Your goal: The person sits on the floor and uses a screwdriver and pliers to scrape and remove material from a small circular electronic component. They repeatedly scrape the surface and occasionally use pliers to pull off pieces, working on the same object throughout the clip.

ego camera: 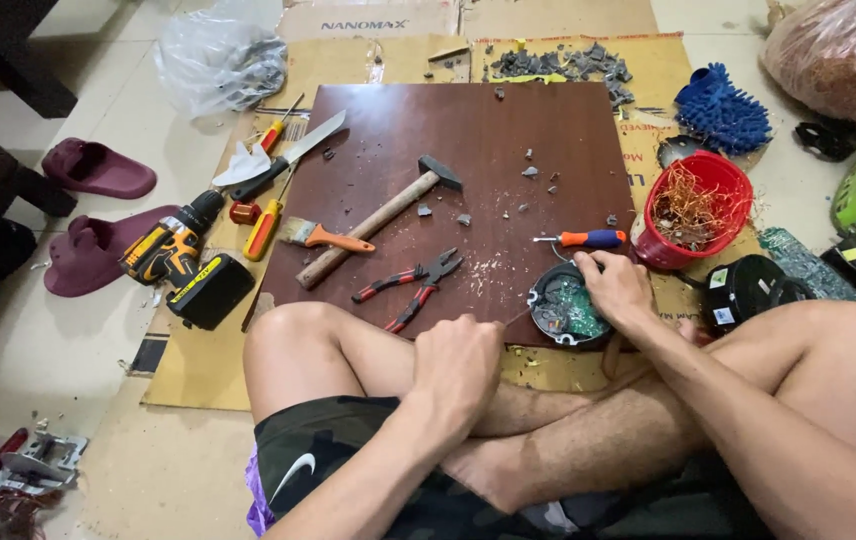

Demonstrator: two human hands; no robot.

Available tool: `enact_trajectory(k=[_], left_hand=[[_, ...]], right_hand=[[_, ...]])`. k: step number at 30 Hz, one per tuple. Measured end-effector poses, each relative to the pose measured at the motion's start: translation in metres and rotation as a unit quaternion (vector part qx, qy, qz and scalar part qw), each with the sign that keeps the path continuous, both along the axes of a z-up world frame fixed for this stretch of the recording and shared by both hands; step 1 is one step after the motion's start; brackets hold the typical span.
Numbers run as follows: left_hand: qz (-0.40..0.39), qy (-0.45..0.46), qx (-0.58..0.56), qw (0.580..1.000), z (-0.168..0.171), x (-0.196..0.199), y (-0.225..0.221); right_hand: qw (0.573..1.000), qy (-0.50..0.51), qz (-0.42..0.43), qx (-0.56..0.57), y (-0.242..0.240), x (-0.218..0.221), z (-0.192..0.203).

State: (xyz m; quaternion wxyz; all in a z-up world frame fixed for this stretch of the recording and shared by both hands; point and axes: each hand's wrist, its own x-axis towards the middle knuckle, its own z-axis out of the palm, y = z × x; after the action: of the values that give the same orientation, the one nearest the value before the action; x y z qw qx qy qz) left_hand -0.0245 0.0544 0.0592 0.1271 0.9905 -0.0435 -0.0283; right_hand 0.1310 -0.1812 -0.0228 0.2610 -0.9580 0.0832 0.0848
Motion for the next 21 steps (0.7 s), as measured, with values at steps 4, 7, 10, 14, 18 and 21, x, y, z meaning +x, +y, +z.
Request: enact_trajectory(k=[4, 7, 10, 14, 18, 21], left_hand=[[-0.034, -0.121, 0.024, 0.992, -0.028, -0.009, -0.018], [-0.044, -0.196, 0.08, 0.976, -0.033, 0.0, -0.019], [-0.025, -0.009, 0.017, 0.999, -0.02, 0.027, 0.01], [0.057, 0.25, -0.306, 0.917, -0.028, 0.058, 0.06], [0.165, 0.294, -0.529, 0.779, -0.035, 0.043, 0.057], [0.121, 0.214, -0.403, 0.881, -0.091, 0.062, 0.025]], right_hand=[[1.0, 0.006, 0.004, -0.011, 0.007, -0.001, 0.013], [1.0, 0.022, 0.014, -0.017, 0.004, 0.006, 0.011], [0.999, 0.029, 0.017, -0.018, -0.004, -0.001, 0.013], [0.999, 0.023, 0.044, 0.004, 0.003, -0.011, 0.034], [0.996, 0.003, 0.069, 0.058, 0.001, -0.018, 0.038], [0.998, -0.003, 0.042, 0.037, 0.0, -0.006, 0.014]])
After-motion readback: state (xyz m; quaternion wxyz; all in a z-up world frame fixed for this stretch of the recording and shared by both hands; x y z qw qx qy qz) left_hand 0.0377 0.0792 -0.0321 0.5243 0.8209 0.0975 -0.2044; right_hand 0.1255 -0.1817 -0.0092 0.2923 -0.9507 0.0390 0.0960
